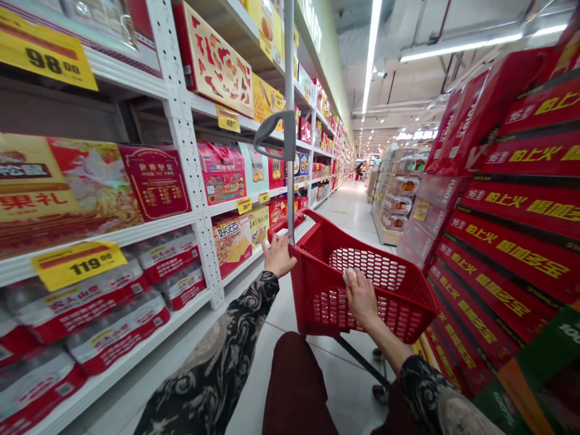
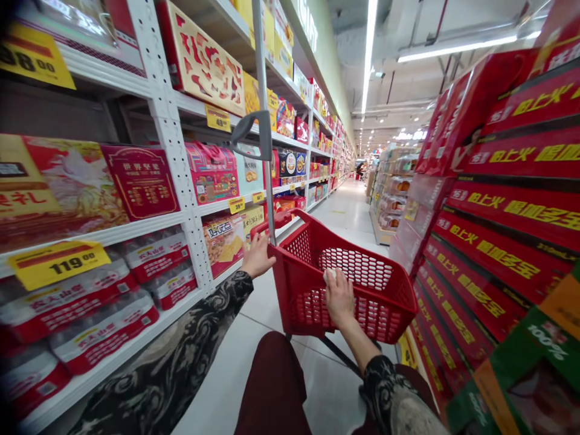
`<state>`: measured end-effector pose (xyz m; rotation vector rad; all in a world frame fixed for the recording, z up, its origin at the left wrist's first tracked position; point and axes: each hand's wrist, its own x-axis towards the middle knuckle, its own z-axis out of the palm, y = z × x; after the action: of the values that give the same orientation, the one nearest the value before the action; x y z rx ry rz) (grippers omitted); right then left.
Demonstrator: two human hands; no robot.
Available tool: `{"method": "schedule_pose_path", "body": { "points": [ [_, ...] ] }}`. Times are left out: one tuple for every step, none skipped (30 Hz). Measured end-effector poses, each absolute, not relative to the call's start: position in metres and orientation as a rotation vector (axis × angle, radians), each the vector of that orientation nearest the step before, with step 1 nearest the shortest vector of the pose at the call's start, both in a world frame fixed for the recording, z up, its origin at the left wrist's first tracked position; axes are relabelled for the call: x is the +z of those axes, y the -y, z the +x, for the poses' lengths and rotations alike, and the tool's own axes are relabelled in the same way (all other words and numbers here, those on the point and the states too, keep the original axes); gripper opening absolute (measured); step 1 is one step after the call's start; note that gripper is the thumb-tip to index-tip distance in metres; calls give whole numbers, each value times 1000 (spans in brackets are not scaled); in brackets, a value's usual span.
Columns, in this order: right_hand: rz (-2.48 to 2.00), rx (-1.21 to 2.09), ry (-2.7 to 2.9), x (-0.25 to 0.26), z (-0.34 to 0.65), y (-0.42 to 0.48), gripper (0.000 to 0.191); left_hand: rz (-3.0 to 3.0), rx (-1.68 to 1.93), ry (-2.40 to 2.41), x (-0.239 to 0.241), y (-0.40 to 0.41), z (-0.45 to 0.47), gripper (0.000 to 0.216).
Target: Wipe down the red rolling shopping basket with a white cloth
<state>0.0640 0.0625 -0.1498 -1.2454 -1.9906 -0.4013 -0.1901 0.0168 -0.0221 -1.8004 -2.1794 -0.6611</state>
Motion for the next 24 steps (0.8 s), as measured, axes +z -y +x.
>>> {"method": "schedule_pose_path", "body": {
  "points": [
    [-1230,-389,1998,-150,63,-63,38,-1848,-637,2177,-22,-18,-192,72],
    [-1207,-372,2004,-148,59,-63,38,-1873,-624,2177,-22,-19,-192,72],
    [-1175,-348,2012,-146,52,-64,38,-1879,-622,2179,-23,-18,-191,72],
    [-1135,-318,2022,-143,43,-65,40,-1877,-625,2180,-23,-18,-189,72],
    [-1091,-282,2030,-139,33,-66,42,-1878,-626,2177,-23,-16,-187,71],
    [-1044,-241,2036,-135,21,-68,44,-1882,-628,2169,-23,-14,-185,71],
    [-1001,-199,2036,-130,9,-69,46,-1889,-628,2157,-23,-12,-184,71],
    [-967,-157,2030,-124,-3,-71,48,-1897,-628,2147,-23,-10,-182,71],
    [-943,-116,2019,-118,-13,-72,49,-1904,-623,2140,-22,-8,-181,71],
    [-924,-78,2008,-113,-22,-74,50,-1911,-615,2138,-22,-6,-181,72],
    [-904,-39,2000,-107,-30,-76,49,-1920,-604,2135,-22,-5,-181,72],
    [-880,-1,2001,-100,-36,-78,47,-1931,-592,2133,-22,-4,-181,71],
    [-853,33,2006,-93,-40,-79,45,-1943,-585,2131,-22,-3,-181,71],
    [-821,61,2012,-83,-44,-81,42,-1956,-583,2130,-22,-2,-182,71],
    [-790,75,2011,-72,-46,-81,40,-1970,-588,2129,-22,-2,-183,71],
    [-755,71,1998,-57,-49,-81,37,-1985,-597,2124,-23,-2,-184,72],
    [-714,50,1980,-39,-53,-81,36,-1999,-606,2119,-23,-2,-186,72],
    [-673,5,1939,-18,-57,-79,35,-2010,-614,2115,-24,-2,-187,73],
    [-608,-55,1912,5,-62,-78,36,-2020,-617,2109,-24,-1,-188,73],
    [-537,-122,1895,31,-68,-76,36,-2023,-618,2104,-25,-1,-188,73],
    [-477,-203,1879,56,-75,-75,36,-2024,-617,2099,-25,0,-189,73],
    [-431,-288,1870,82,-82,-75,37,-2024,-610,2097,-25,0,-189,73],
    [-384,-374,1896,105,-89,-76,39,-2024,-599,2098,-25,1,-189,73],
    [-354,-442,1915,125,-95,-79,41,-2025,-585,2098,-25,2,-190,73]
  ]
}}
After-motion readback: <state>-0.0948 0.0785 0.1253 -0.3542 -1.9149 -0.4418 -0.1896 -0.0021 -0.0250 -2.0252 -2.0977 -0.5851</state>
